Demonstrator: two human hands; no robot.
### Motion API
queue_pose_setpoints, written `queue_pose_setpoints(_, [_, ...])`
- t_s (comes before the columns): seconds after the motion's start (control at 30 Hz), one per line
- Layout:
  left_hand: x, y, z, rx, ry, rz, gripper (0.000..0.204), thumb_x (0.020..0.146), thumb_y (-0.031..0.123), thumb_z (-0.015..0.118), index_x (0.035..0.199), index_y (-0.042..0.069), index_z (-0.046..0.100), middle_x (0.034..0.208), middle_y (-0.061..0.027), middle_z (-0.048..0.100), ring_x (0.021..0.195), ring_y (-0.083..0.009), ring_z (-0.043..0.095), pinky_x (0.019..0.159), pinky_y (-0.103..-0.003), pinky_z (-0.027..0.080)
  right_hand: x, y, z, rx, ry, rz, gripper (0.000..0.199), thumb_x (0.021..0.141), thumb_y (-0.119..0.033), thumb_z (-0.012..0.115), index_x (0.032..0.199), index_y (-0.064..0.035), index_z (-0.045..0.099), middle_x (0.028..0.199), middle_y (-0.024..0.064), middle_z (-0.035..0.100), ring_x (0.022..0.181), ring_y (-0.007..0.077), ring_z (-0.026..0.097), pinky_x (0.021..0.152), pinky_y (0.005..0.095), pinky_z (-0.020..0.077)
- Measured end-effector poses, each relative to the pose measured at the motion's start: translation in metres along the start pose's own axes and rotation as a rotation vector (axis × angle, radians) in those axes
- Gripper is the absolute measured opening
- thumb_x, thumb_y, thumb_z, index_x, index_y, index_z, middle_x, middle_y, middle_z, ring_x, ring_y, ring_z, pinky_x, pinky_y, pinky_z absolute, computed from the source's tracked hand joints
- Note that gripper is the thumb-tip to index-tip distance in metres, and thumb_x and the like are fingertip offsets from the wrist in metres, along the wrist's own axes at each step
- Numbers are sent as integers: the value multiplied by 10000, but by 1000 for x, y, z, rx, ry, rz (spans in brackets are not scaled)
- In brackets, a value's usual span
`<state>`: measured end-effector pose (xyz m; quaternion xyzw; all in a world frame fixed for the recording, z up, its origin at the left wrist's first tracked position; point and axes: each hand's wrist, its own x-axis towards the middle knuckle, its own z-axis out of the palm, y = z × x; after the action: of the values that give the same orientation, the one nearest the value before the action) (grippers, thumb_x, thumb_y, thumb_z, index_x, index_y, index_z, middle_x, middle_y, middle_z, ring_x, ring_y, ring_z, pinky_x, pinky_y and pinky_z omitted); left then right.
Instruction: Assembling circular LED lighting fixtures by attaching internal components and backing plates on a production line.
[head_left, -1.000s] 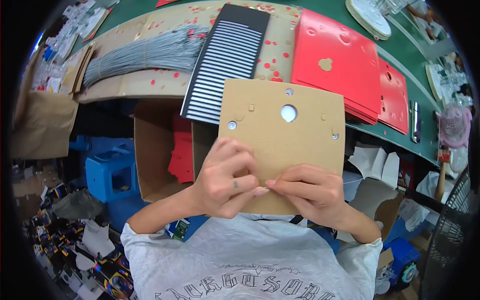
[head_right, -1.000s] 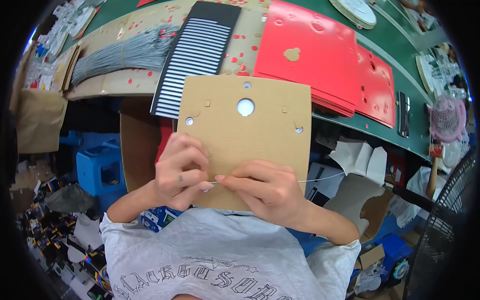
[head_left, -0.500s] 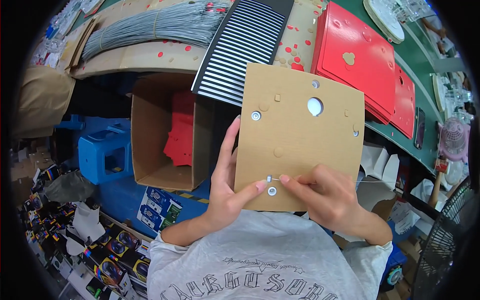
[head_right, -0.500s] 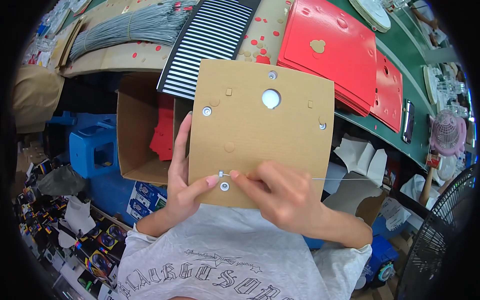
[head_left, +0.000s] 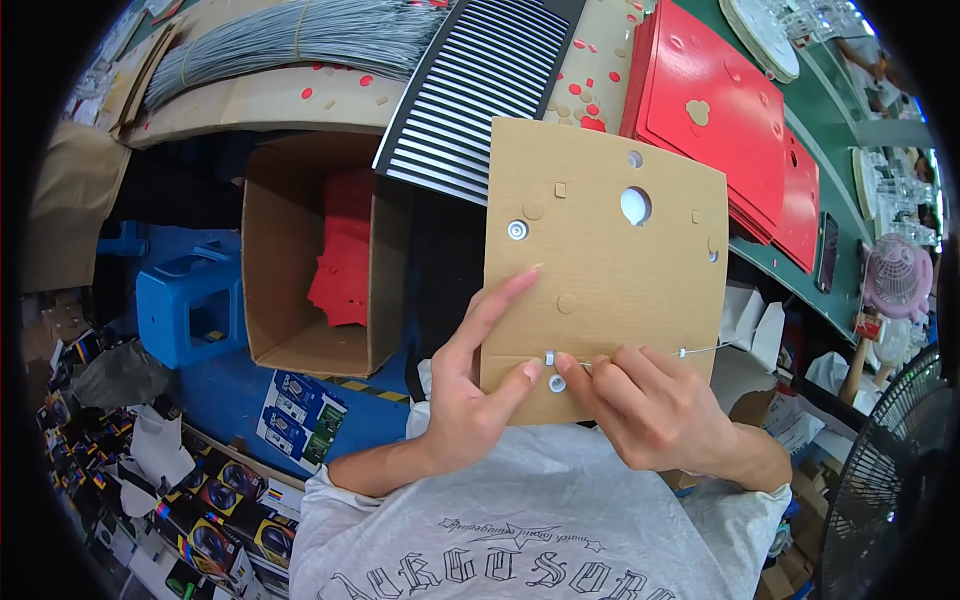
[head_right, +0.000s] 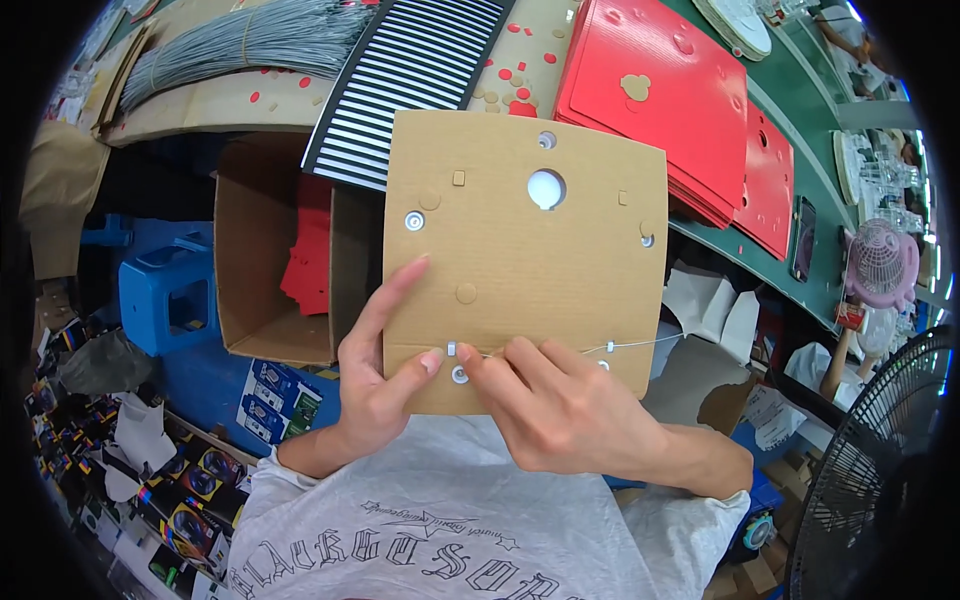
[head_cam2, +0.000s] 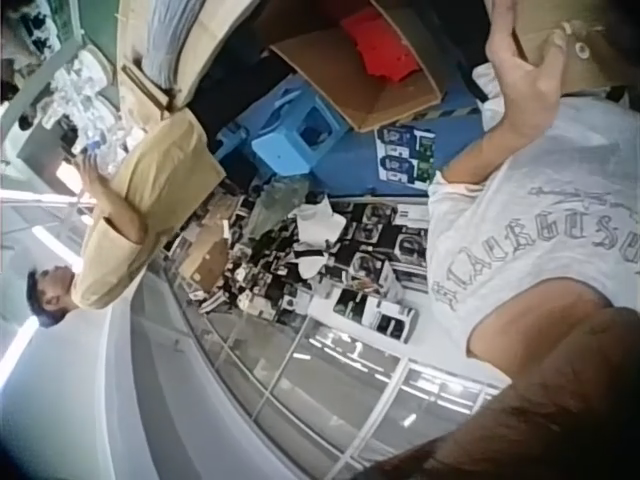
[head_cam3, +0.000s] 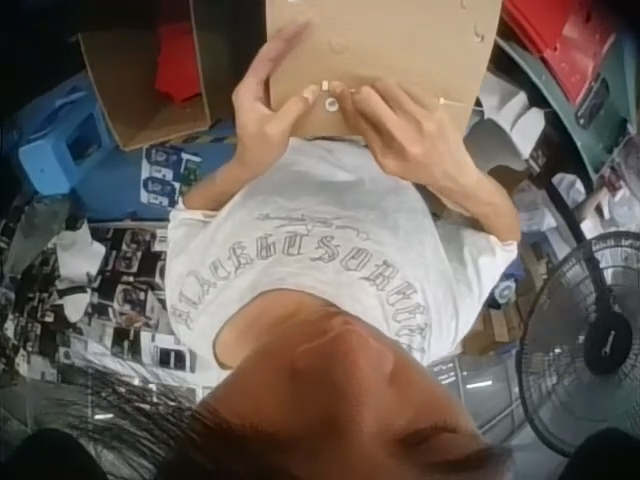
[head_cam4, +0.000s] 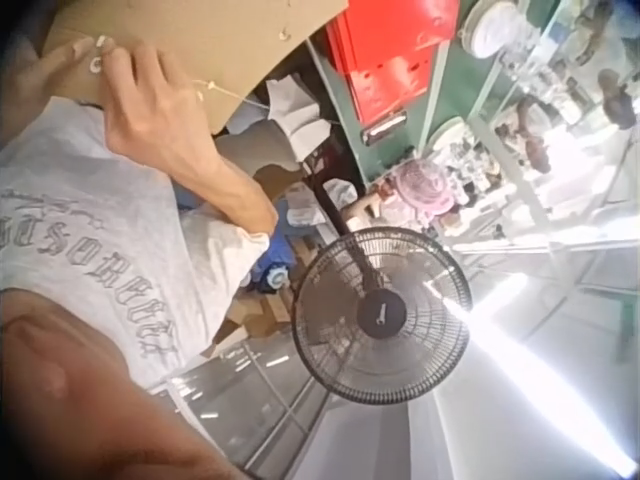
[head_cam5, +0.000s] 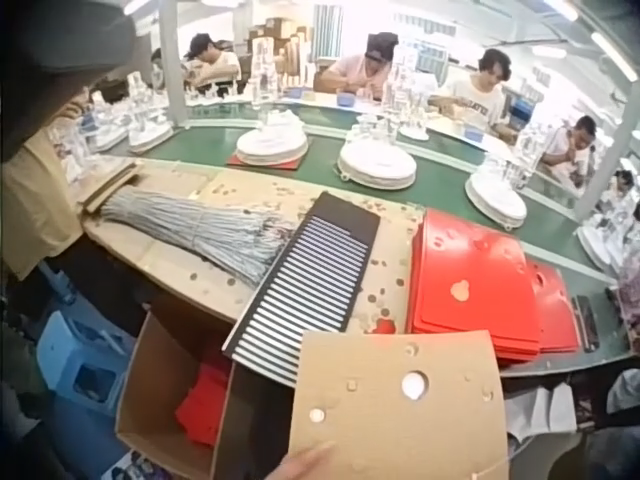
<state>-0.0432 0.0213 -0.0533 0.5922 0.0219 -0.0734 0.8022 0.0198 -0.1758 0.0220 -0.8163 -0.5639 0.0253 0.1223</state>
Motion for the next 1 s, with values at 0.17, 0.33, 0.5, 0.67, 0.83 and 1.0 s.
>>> queue_pose_setpoints(0.17, [4,3,7,-103,56,20,786,835,-86,524,1569,-16,254,1551,-173,373,1395,-207,417,1120,-325,360,-5,4,3,5,65,-4,521,590,-53,683,1089,95,702,853,79,566,691,159,582,545,276,467])
queue_pose_setpoints(0.33, [5,8,9,-135,66,-8,805,832,-86,516,1580,-10,228,1577,-184,342,1405,-208,403,1130,-325,347,-13,17,8,162,156,37,484,587,-53,699,1052,82,713,852,89,599,675,165,590,525,296,488])
queue_pose_setpoints(0.5, [7,6,11,-135,51,-25,882,812,-60,505,1602,-4,115,1589,-189,311,1431,-221,374,1158,-332,309,-3,15,16,71,183,-59,496,540,-50,684,1021,62,726,837,79,604,663,188,595,524,302,495])
queue_pose_setpoints(0.67, [8,5,12,-120,21,20,850,831,-93,479,1602,0,133,1613,-183,276,1445,-218,343,1159,-325,297,-21,26,18,242,228,18,511,510,-48,668,1004,70,724,824,82,596,647,191,581,529,304,491])
queue_pose_setpoints(0.83, [12,9,13,-145,1,-19,855,831,-97,474,1602,-7,115,1621,-185,259,1451,-222,337,1162,-326,294,-7,19,20,161,249,9,502,512,-43,661,999,59,731,810,78,592,645,187,579,527,301,494])
queue_pose_setpoints(1.0, [5,7,13,-146,9,-24,859,830,-100,472,1602,-10,108,1628,-186,243,1460,-222,323,1163,-326,292,-22,18,27,265,313,57,508,509,-48,660,998,66,730,807,77,603,653,186,585,531,300,499])
